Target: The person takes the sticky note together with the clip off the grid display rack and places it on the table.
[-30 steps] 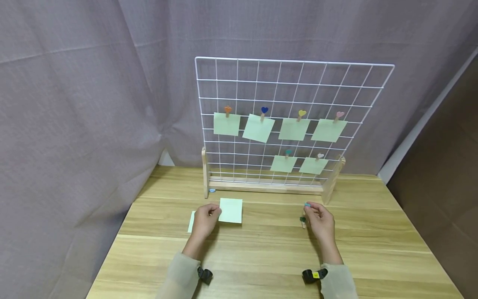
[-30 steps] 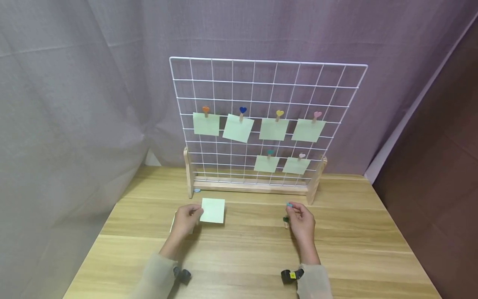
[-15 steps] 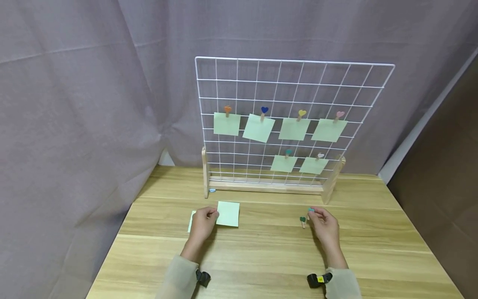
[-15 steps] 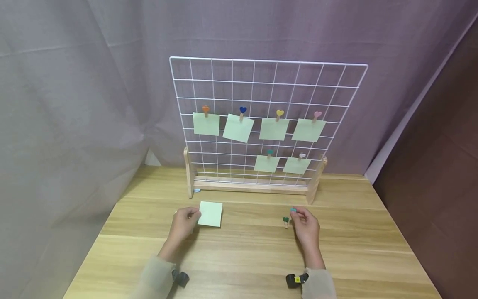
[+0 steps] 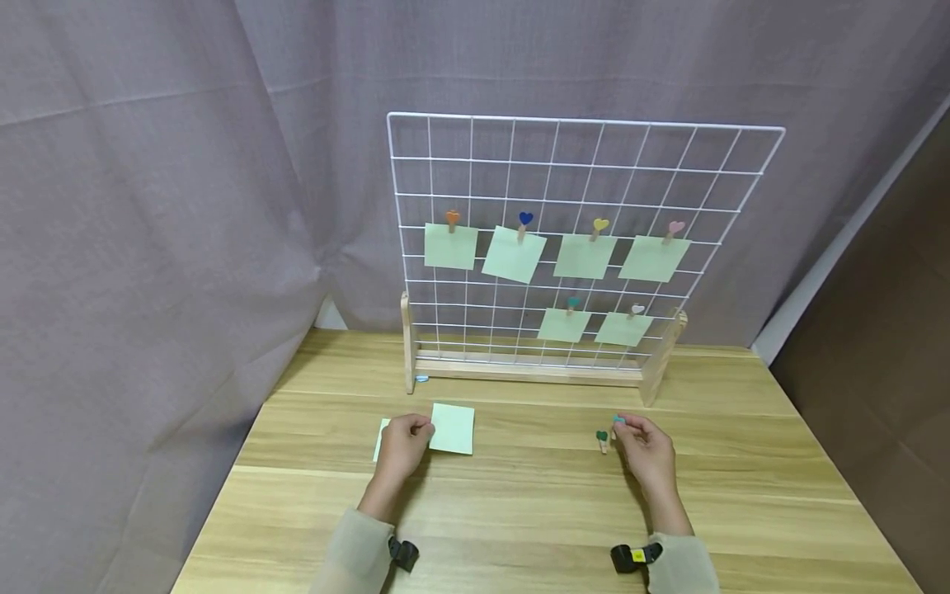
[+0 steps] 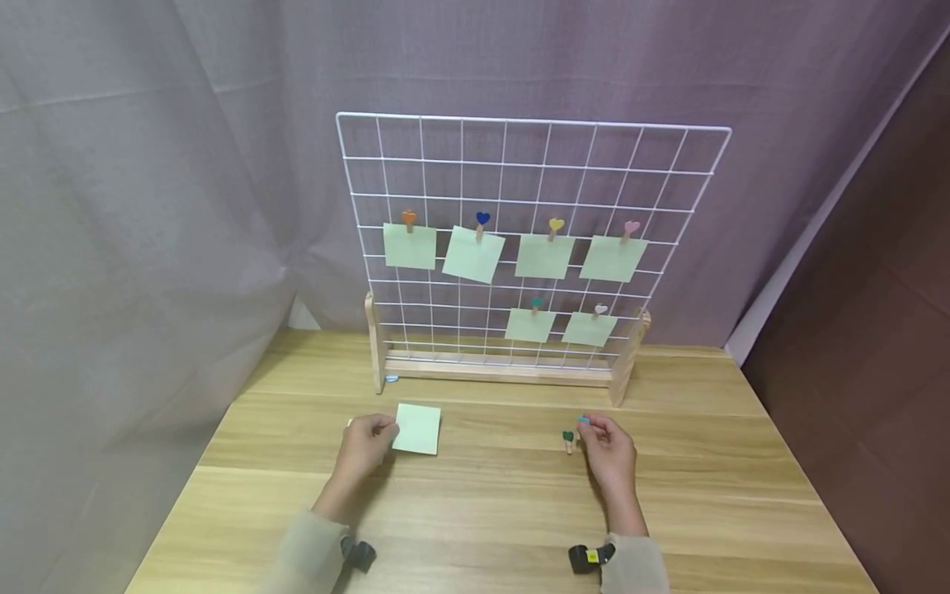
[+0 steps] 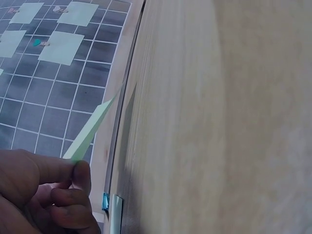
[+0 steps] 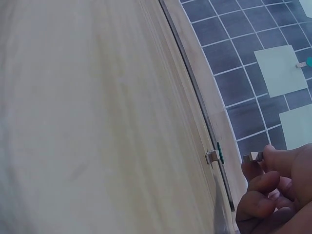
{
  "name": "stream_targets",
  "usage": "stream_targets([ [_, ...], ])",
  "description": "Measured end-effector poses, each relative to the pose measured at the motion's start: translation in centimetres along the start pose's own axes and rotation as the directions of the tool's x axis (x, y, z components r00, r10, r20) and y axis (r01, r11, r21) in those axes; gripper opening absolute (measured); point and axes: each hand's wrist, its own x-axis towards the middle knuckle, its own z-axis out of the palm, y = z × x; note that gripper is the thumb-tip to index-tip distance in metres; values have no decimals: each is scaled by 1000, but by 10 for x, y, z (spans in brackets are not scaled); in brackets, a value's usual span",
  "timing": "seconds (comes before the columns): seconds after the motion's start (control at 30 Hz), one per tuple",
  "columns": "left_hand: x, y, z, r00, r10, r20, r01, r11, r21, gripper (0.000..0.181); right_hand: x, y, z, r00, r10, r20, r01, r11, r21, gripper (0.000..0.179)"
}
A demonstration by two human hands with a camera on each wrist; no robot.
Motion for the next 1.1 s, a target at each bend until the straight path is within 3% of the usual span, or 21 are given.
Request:
stream_targets([
  [0.77,-1,-6,-1,1000,-17,21,17,1000,7,12,3,-2,-2,998,45,32,-45,999,13,42],
  [1.1,-1,-5,-1,999,-26,23,26,1000,10,11,4,1,-2,1000,8,-15,-8,1000,-2,36],
])
